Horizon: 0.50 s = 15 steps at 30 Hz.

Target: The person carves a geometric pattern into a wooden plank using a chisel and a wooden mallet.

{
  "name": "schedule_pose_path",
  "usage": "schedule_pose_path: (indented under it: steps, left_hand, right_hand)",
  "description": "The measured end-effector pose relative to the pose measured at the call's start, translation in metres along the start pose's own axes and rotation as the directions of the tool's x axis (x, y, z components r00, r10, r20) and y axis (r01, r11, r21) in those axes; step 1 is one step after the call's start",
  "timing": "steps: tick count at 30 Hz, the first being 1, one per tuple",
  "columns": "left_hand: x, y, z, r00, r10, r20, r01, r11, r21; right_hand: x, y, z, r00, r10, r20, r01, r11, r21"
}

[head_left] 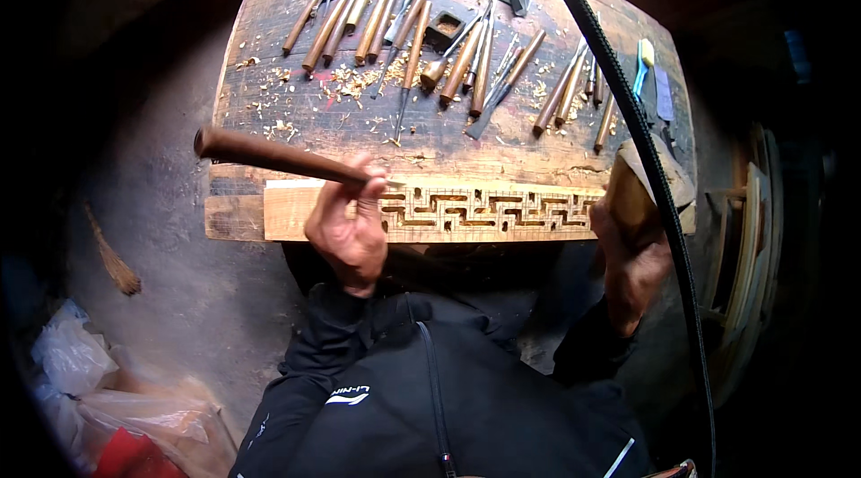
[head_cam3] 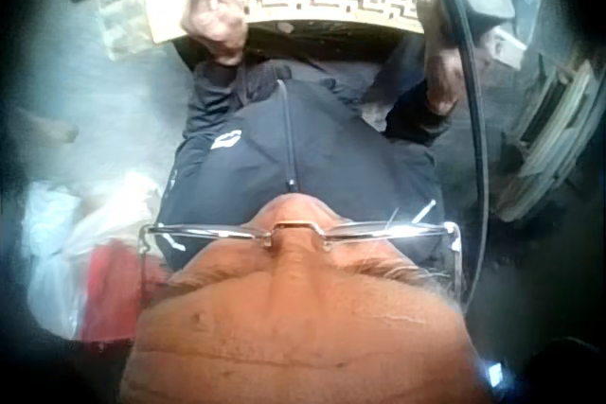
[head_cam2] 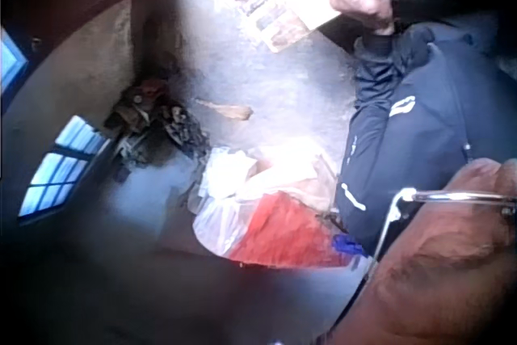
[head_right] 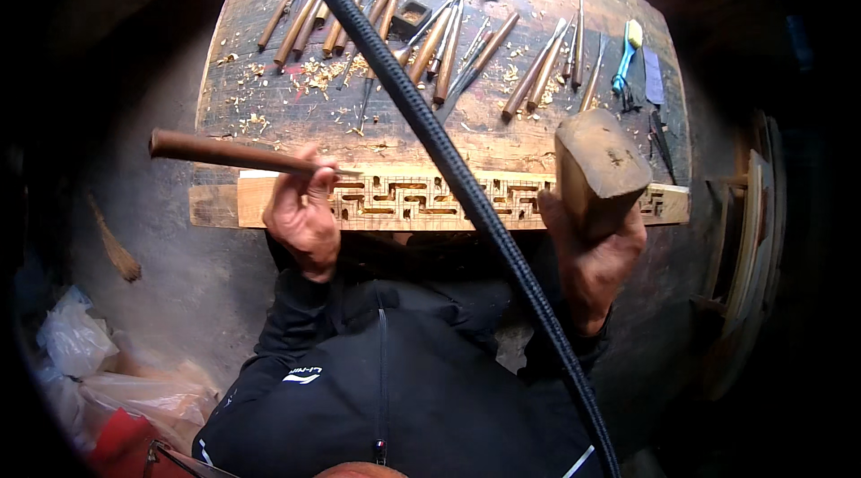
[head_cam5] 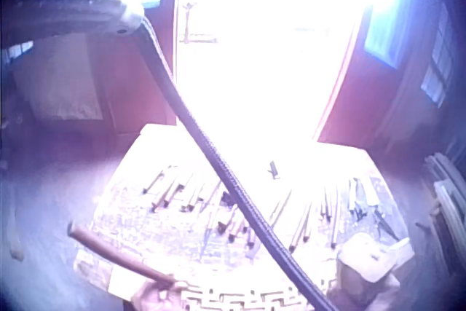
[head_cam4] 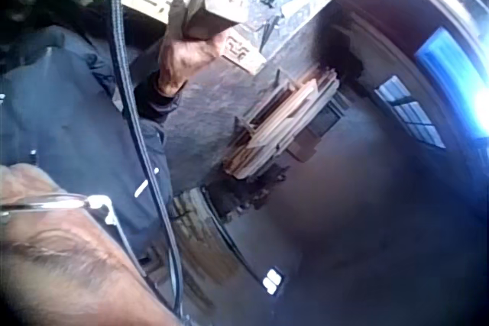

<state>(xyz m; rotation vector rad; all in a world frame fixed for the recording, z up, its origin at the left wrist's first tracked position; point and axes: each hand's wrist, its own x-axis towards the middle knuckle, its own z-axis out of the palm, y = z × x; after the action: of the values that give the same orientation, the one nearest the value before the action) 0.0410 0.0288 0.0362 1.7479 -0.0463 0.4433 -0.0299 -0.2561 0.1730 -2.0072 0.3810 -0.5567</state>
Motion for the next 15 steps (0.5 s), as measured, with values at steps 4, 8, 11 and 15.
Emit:
schedule_pose_path:
  steps: [4, 8, 11, 15]
  left_hand:
    - [0.011, -0.001, -0.006, 0.998, 0.005, 0.062, 0.003, 0.992, -0.125]
    - [0.004, -0.003, -0.003, 0.994, 0.065, 0.092, -0.063, 0.998, -0.022]
    - [-0.001, -0.006, 0.001, 0.99, 0.05, 0.134, -0.055, 0.998, 0.035]
    - [-0.011, -0.008, 0.004, 0.995, 0.043, 0.088, -0.038, 0.998, -0.049]
  right_hand:
    - [-0.013, 0.024, 0.006, 0.992, 0.109, 0.063, -0.116, 0.985, 0.129]
    - [-0.02, 0.037, 0.01, 0.981, 0.16, 0.109, -0.175, 0.973, 0.151]
    - [-0.021, 0.036, 0.016, 0.982, 0.161, 0.101, -0.174, 0.975, 0.137]
    - [-0.019, 0.042, 0.021, 0.982, 0.143, 0.119, -0.156, 0.982, 0.109]
